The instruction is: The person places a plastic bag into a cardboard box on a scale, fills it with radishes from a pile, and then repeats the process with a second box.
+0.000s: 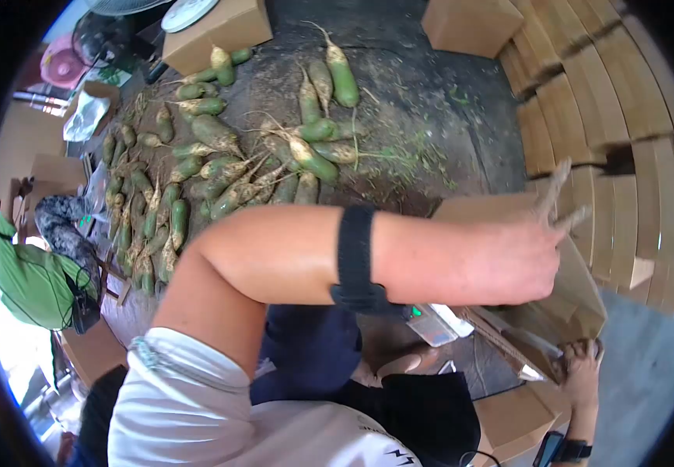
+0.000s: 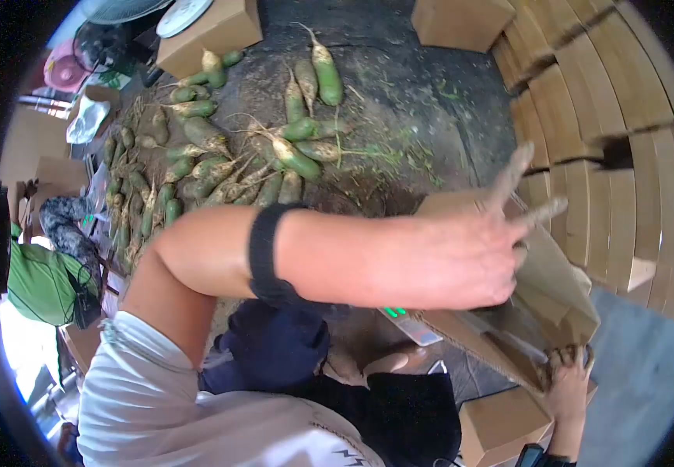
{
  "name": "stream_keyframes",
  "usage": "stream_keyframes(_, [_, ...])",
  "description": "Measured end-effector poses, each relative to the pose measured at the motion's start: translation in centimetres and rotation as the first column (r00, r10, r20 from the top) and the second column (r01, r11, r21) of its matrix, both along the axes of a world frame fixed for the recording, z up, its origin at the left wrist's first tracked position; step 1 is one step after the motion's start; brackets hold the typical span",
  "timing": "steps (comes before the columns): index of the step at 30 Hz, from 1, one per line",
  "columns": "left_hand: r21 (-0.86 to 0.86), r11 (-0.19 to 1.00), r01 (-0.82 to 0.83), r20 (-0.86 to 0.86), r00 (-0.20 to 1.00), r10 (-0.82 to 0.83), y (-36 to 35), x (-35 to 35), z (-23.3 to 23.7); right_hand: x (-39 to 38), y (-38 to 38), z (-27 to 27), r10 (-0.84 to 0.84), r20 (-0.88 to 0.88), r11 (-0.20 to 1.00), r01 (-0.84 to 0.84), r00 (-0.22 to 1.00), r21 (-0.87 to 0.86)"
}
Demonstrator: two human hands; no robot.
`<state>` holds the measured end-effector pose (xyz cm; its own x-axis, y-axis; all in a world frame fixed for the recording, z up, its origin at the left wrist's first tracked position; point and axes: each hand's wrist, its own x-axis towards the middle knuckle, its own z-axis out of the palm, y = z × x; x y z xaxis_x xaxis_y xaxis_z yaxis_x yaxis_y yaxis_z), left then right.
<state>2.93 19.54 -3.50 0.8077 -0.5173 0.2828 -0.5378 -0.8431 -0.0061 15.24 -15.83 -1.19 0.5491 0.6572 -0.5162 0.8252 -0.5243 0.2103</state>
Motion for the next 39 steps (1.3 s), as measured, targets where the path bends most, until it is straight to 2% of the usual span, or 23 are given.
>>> stream_keyframes(4, [-0.076, 0.994, -0.08, -0.001, 0.997, 0.08, -0.3, 0.5, -2.3, -0.3, 0.7, -0.6, -0.11, -0.041, 0.992, 0.107, 0.993, -0.064])
stream_keyframes(7, [-0.165, 0.985, -0.046, -0.004, 0.999, 0.046, 0.2, 0.8, -2.6, -0.1, 0.6, -1.3, -0.092, 0.014, 0.993, 0.093, 0.996, -0.068])
stream_keyframes(8, [-0.356, 0.934, -0.029, 0.049, 0.998, 0.049, 0.5, 0.8, -3.5, 0.3, 0.2, -1.6, -0.091, 0.015, 0.994, 0.092, 0.996, -0.06])
stream_keyframes(12, [-0.553, 0.829, -0.082, -0.084, 0.996, 0.042, -2.4, 5.6, -7.0, 0.4, 1.6, -0.9, -0.136, 0.009, 0.988, 0.136, 0.991, -0.069])
stream_keyframes(14, [-0.635, 0.772, -0.033, -0.055, 0.998, -0.002, -2.4, 6.7, -7.5, 0.8, 1.9, -0.6, -0.186, 0.004, 0.981, 0.186, 0.983, -0.064])
stream_keyframes(17, [-0.754, 0.64, 0.151, 0.233, 0.971, 0.046, -0.1, 5.3, -7.0, 1.6, 0.5, -1.0, -0.211, -0.004, 0.977, 0.211, 0.977, 0.016])
stream_keyframes(20, [-0.719, 0.68, 0.145, 0.226, 0.974, 0.031, 5.0, 2.1, -7.6, 0.8, 1.1, -1.1, -0.273, 0.021, 0.962, 0.272, 0.962, 0.035])
stream_keyframes(21, [-0.743, 0.66, 0.109, 0.154, 0.988, 0.01, 6.3, 1.5, -9.3, 0.2, 1.2, -1.4, -0.268, 0.066, 0.962, 0.264, 0.961, 0.068])
stream_keyframes(22, [-0.75, 0.659, -0.06, -0.011, 0.997, 0.077, 8.5, 0.1, -13.7, -0.5, 1.4, -1.9, -0.266, 0.113, 0.962, 0.256, 0.957, 0.1])
stream_keyframes(23, [-0.693, 0.699, -0.176, -0.122, 0.984, 0.127, 9.6, -1.2, -15.6, -1.2, 1.5, -2.2, -0.263, 0.156, 0.961, 0.244, 0.952, 0.129])
stream_keyframes(25, [-0.593, 0.713, -0.375, -0.346, 0.918, 0.194, 11.6, -4.1, -18.7, -2.2, 2.3, -2.4, -0.272, 0.115, 0.944, 0.242, 0.955, 0.223])
stream_keyframes(26, [-0.607, 0.673, -0.422, -0.331, 0.904, 0.269, 12.0, -5.6, -20.9, -2.7, 2.8, -2.6, -0.276, 0.093, 0.931, 0.243, 0.957, 0.271])
stream_keyframes(28, [-0.521, 0.656, -0.546, -0.478, 0.823, 0.306, 13.1, -8.0, -24.7, -4.2, 4.0, -2.7, -0.388, -0.045, 0.82, 0.367, 0.921, 0.439])
stream_keyframes(31, [-0.435, 0.483, -0.76, -0.647, 0.637, 0.419, 13.9, -12.4, -27.4, -6.4, 4.6, -4.2, -0.426, -0.196, 0.669, 0.454, 0.883, 0.588])
stream_keyframes(33, [-0.433, 0.466, -0.772, -0.619, 0.63, 0.469, 14.7, -15.2, -30.0, -7.3, 4.1, -5.5, -0.454, -0.328, 0.542, 0.549, 0.829, 0.636])
stream_keyframes(34, [-0.445, 0.46, -0.769, -0.598, 0.637, 0.487, 14.9, -15.9, -30.6, -7.2, 3.3, -6.4, -0.439, -0.346, 0.519, 0.548, 0.829, 0.656])
stream_keyframes(37, [-0.459, 0.292, -0.839, -0.662, 0.542, 0.518, 15.3, -17.6, -31.2, -6.9, 2.2, -7.3, -0.436, -0.402, 0.445, 0.582, 0.805, 0.681])
stream_keyframes(39, [-0.478, 0.226, -0.849, -0.629, 0.51, 0.586, 15.4, -18.2, -31.3, -6.8, 2.0, -8.2, -0.435, -0.397, 0.409, 0.57, 0.808, 0.712])
